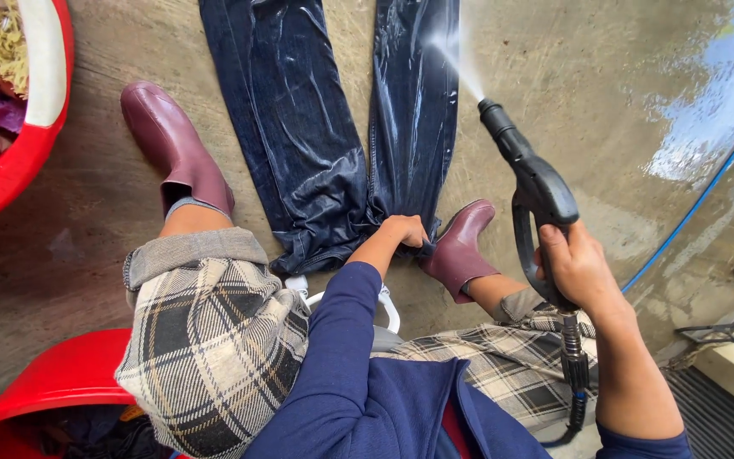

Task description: A person uses a pressure washer to clean a pair of jeans laid out on a concrete floor.

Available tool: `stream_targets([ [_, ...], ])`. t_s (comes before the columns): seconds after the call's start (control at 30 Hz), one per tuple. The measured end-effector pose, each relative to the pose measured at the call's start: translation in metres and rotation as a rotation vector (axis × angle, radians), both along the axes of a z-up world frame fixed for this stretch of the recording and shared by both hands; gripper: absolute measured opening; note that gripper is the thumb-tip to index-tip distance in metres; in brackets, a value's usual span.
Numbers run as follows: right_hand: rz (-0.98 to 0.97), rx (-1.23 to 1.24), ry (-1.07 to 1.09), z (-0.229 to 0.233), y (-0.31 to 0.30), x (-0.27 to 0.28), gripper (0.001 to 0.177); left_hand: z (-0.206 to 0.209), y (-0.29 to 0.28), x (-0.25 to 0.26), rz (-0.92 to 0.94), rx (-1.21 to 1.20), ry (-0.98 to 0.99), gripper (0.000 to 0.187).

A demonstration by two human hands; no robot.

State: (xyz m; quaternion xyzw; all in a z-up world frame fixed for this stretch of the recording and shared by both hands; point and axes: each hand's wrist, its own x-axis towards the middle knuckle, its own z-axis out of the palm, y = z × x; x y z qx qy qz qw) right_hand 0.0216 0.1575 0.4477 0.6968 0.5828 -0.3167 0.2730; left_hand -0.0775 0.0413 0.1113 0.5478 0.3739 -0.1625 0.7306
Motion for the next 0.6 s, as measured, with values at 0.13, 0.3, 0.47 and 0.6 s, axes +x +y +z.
stream_targets([
  [0.13,0.006,-0.025,0.032,0.007,0.004,-0.018,0.036,-0.016,-0.006,0.012,-0.047,0.040,0.009,0.052],
  [0.3,0.087,0.031,0.091,0.006,-0.012,-0.002,0.037,-0.025,-0.011,0.016,0.106,0.082,-0.026,0.043],
  [0.47,0.121,-0.091,0.075,-0.006,-0.048,-0.012,0.040,-0.017,-0.009,0.013,0.094,0.095,-0.024,0.049],
  [0.6,0.140,-0.242,0.078,-0.018,-0.059,-0.020,0.057,0.004,-0.003,0.001,0.067,0.111,0.009,0.052],
])
